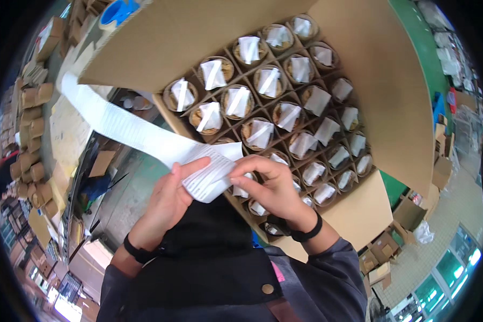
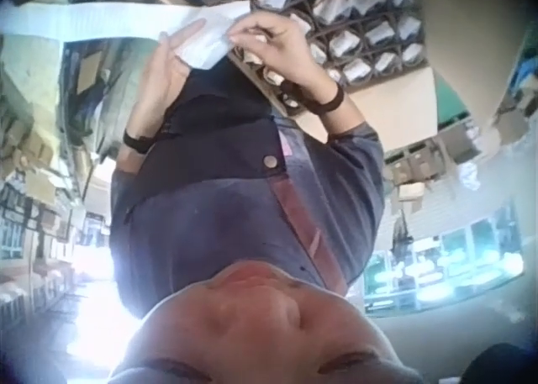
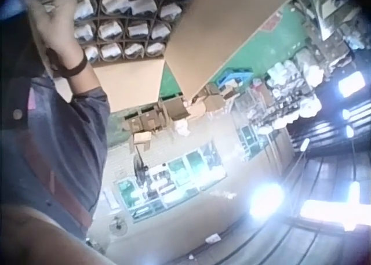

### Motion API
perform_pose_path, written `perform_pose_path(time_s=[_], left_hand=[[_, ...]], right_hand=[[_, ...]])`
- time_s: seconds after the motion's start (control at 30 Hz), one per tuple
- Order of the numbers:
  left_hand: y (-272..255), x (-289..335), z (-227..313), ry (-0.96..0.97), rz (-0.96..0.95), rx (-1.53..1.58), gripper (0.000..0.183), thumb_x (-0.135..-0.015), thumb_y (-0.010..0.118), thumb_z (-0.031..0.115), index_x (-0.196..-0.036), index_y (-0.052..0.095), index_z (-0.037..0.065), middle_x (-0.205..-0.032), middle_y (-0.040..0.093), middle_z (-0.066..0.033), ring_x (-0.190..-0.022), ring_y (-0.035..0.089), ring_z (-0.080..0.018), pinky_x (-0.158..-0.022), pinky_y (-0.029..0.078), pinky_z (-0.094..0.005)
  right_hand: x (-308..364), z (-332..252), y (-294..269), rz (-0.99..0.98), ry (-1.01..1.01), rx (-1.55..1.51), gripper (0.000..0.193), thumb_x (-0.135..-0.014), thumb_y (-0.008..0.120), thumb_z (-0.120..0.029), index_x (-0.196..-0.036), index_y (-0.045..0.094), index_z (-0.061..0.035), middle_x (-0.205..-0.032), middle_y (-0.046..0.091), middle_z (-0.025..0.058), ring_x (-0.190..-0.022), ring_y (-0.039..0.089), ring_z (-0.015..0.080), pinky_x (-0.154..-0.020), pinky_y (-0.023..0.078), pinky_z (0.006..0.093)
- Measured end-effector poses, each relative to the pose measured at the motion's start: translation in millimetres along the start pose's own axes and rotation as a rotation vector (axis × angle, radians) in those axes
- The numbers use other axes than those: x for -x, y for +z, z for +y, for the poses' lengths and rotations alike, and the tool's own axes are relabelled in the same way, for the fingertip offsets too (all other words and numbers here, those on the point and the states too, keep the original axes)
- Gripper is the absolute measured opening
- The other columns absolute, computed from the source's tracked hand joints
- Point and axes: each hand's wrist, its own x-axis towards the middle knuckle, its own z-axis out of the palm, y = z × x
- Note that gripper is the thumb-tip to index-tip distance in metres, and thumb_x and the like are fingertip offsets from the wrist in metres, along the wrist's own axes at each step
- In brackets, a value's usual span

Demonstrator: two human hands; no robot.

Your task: Packing circular metal or plastic components into a box and sealing it with tape.

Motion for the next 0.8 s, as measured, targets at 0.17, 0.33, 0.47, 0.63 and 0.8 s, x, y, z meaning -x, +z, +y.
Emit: perform_pose_path(time_s=[0.17,0.33,0.47,0.63,0.8], left_hand=[[-15,-5,-10,0.112,0.185,0.01,0.06,-0.102,0.029,0.038,-0.131,0.039,-0.014,-0.134,0.046,-0.0234,-0.124,0.047,-0.0289,-0.107,0.034,-0.0399],[-12,-1,-1,0.108,0.274,-0.074,0.058,-0.102,0.03,0.037,-0.127,0.044,-0.014,-0.129,0.05,-0.0247,-0.12,0.051,-0.029,-0.104,0.037,-0.0387],[-9,-5,-2,0.077,0.226,-0.05,0.049,-0.102,0.038,0.029,-0.128,0.045,-0.012,-0.128,0.052,-0.0218,-0.117,0.053,-0.0259,-0.101,0.041,-0.0355],[-21,0,-15,0.136,0.278,-0.183,0.043,-0.088,0.058,0.001,-0.13,0.047,-0.004,-0.124,0.055,-0.0157,-0.112,0.056,-0.0218,-0.097,0.045,-0.0335],[-11,-6,-5,0.169,0.219,-0.007,0.058,-0.074,0.068,-0.013,-0.128,0.05,-0.001,-0.121,0.057,-0.0131,-0.108,0.058,-0.0205,-0.095,0.046,-0.0342]], right_hand=[[-9,-6,-46,0.294,-0.083,-0.088,0.007,-0.083,0.066,-0.001,-0.09,0.063,-0.0018,-0.093,0.064,0.005,-0.089,0.06,0.0125,-0.078,0.048,0.0263],[-33,36,-184,0.579,0.074,0.523,0.018,-0.077,0.071,-0.005,-0.092,0.062,-0.0002,-0.08,0.065,0.0047,-0.071,0.061,0.014,-0.068,0.048,0.0256],[-62,84,-209,0.725,0.08,0.89,0.032,-0.07,0.076,-0.01,-0.097,0.061,-0.0006,-0.092,0.061,0.0142,-0.082,0.061,0.0266,-0.074,0.05,0.0356],[-50,84,-181,0.948,-0.058,0.928,0.062,-0.067,0.081,-0.02,-0.12,0.053,-0.005,-0.107,0.053,0.018,-0.095,0.054,0.0293,-0.082,0.047,0.0365],[-53,42,-132,0.814,-0.138,0.935,0.063,-0.069,0.08,-0.017,-0.123,0.05,-0.0041,-0.104,0.055,0.0155,-0.1,0.054,0.0295,-0.09,0.042,0.0379]])
